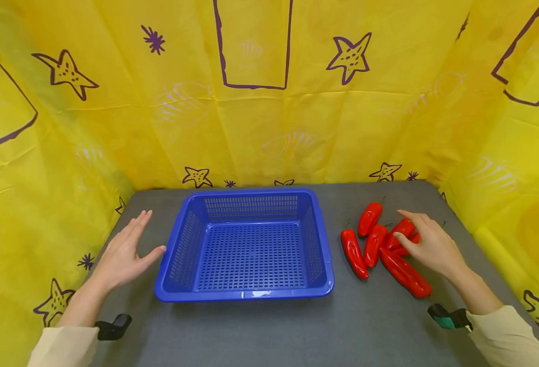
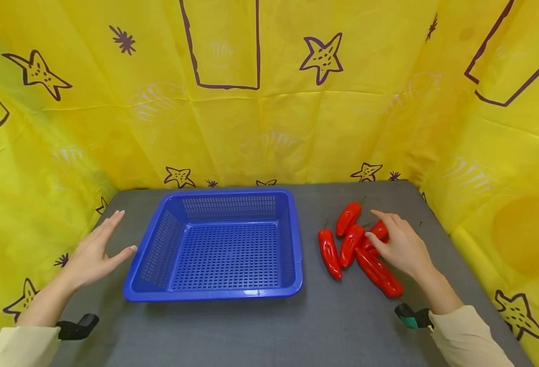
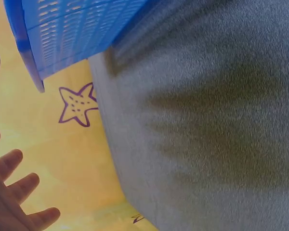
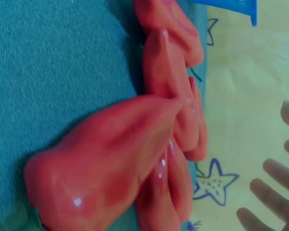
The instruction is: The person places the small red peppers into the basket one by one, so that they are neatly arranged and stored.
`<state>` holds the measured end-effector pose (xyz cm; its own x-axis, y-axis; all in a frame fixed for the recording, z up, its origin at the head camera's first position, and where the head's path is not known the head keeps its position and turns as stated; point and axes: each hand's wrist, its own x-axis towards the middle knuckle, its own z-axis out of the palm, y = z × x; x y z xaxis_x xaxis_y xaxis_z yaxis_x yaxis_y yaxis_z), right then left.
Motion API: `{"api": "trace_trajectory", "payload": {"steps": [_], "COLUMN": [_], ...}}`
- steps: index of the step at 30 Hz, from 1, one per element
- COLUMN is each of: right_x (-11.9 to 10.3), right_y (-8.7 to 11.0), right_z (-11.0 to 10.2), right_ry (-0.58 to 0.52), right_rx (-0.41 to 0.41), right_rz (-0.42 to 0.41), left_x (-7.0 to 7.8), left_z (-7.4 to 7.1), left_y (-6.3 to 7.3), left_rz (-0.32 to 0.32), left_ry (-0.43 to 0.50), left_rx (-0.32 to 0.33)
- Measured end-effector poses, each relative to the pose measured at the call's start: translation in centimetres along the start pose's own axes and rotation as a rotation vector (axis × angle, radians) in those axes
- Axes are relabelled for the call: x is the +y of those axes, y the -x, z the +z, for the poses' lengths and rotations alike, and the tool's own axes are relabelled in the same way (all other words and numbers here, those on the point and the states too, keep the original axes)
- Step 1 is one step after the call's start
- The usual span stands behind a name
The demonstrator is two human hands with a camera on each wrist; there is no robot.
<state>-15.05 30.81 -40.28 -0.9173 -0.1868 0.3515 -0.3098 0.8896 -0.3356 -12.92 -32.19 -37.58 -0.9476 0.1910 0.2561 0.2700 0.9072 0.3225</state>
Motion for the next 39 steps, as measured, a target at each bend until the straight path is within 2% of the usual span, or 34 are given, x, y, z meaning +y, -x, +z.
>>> {"api": "trace_trajectory", "payload": {"steps": [8, 15, 25, 29, 34, 39], "right_x": [-0.6, -1.1, -2.0, -2.5, -2.8, -3.1], "right_y": [0.1, 0.2, 0.3, 0.2, 0.2, 0.2], "right_z": [1.3, 2.0, 3.2, 3.8, 4.4, 4.9], "right_ry": [-0.039, -0.067, -0.127, -0.156, -0.181, -0.174], "right_rx": [0.000, -0.052, -0.077, -0.094, -0.104, -0.098], "right_rz": [-0.029, -0.014, 0.017, 0.030, 0.046, 0.057], "left_x": [0.4, 0.9, 1.3, 1.4, 1.4, 1.3], "left_z": [0.4, 0.8, 1.4, 1.6, 2.0, 2.3], "left_y": [0.0, -0.2, -0.3, -0.3, -0.5, -0.7], "left_rz": [-0.083, -0.134, -0.134, -0.147, -0.166, -0.174], "left_ry": [0.124, 0.179, 0.317, 0.367, 0.396, 0.383], "left_rx": [-0.042, -0.039, 0.013, 0.012, 0.002, 0.008]}}
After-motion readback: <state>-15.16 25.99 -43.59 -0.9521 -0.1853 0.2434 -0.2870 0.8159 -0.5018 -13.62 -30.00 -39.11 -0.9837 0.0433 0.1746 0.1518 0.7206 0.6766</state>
